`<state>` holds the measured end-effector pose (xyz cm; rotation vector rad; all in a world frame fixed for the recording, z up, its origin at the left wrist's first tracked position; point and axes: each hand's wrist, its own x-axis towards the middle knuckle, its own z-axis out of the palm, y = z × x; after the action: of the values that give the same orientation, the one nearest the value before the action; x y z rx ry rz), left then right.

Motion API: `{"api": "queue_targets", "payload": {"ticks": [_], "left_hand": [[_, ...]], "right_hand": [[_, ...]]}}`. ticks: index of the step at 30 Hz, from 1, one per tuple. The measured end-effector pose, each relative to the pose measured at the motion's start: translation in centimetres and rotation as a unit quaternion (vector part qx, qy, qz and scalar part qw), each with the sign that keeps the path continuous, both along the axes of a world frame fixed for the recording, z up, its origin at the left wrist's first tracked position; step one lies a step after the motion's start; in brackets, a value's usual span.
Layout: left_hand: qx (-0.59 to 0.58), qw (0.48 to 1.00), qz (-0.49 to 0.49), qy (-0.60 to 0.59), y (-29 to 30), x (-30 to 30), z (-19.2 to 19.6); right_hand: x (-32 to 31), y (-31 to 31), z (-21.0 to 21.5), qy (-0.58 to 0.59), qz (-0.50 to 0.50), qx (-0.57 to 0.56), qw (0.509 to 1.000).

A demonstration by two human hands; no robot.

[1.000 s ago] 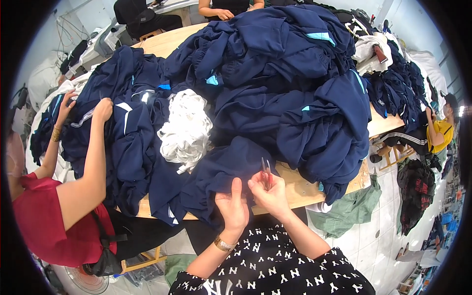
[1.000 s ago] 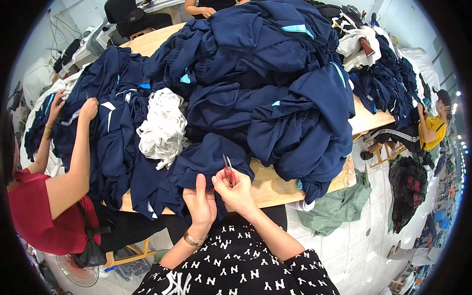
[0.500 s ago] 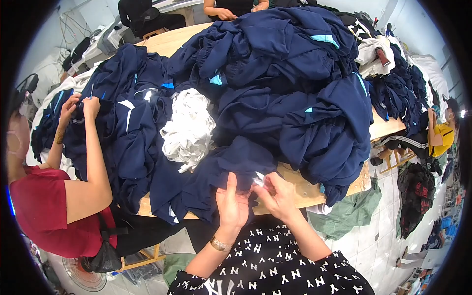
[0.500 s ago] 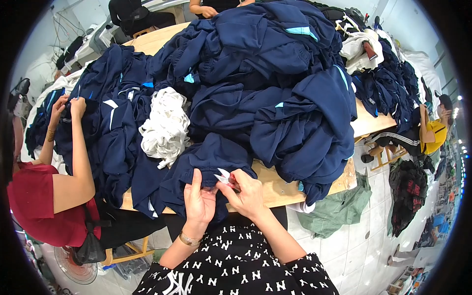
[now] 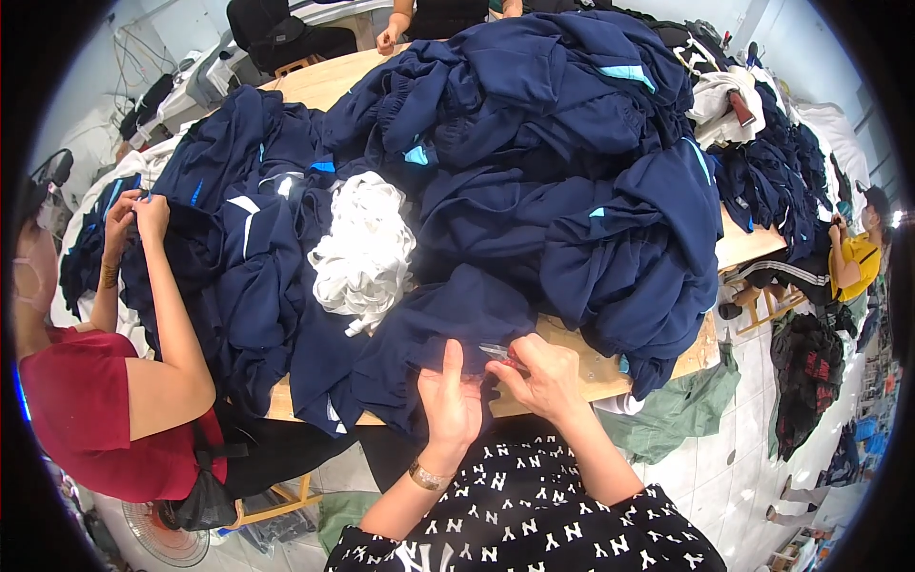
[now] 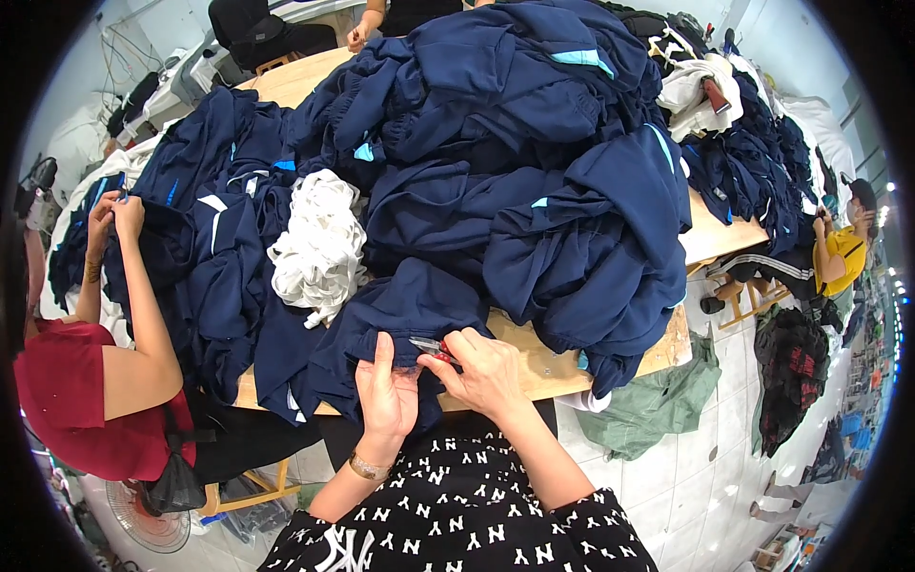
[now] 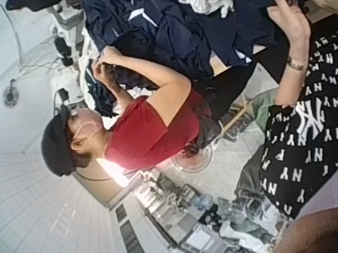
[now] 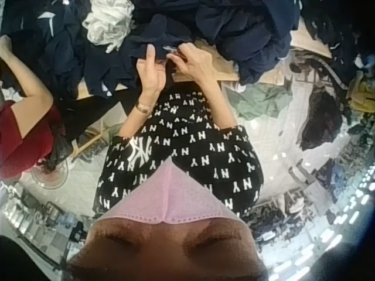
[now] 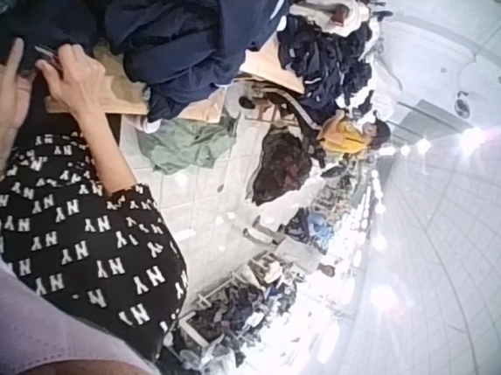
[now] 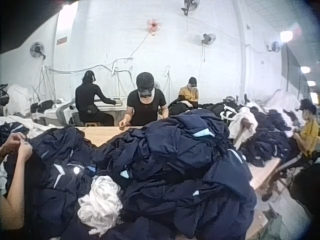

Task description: Trimming excess threads and loose ends from manufactured blue garments using small snips.

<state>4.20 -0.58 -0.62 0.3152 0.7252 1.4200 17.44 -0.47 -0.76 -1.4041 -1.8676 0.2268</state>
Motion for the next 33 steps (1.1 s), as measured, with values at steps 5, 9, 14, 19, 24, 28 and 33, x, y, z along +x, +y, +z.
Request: {"api": "queue_targets", "payload": {"ticks": [5, 9, 14, 19, 24, 28, 33], "left_hand": [[0.012, 0.999, 0.012, 0.030, -0.1, 0.1, 0.0], [0.027, 0.999, -0.005, 0.042, -0.2, -0.1, -0.5], [0.020, 0.999, -0.004, 0.037, 0.0, -0.1, -0.4], [0.013, 1.000, -0.011, 0.015, 0.1, -0.2, -0.1], [0.012, 1.000, -0.011, 0.017, 0.3, -0.3, -0.3], [0.013, 0.999, 0.001, 0.040, 0.2, -0.1, -0.2], [0.049, 0.997, 0.018, 0.060, 0.0, -0.2, -1.2]], "right_hand": [[0.3, 0.0, 0.1, -0.008, 0.005, -0.005, 1.000], [0.5, -0.1, -0.1, -0.009, 0.002, -0.002, 1.000], [0.6, -0.3, -0.1, 0.059, 0.000, -0.019, 0.998], [0.8, -0.2, -0.3, 0.023, 0.023, -0.023, 0.999], [1.0, -0.4, 0.0, -0.001, 0.076, -0.053, 0.996], [0.8, -0.4, 0.1, 0.010, 0.066, -0.048, 0.997], [1.0, -0.2, 0.5, -0.025, 0.065, -0.046, 0.996]]}}
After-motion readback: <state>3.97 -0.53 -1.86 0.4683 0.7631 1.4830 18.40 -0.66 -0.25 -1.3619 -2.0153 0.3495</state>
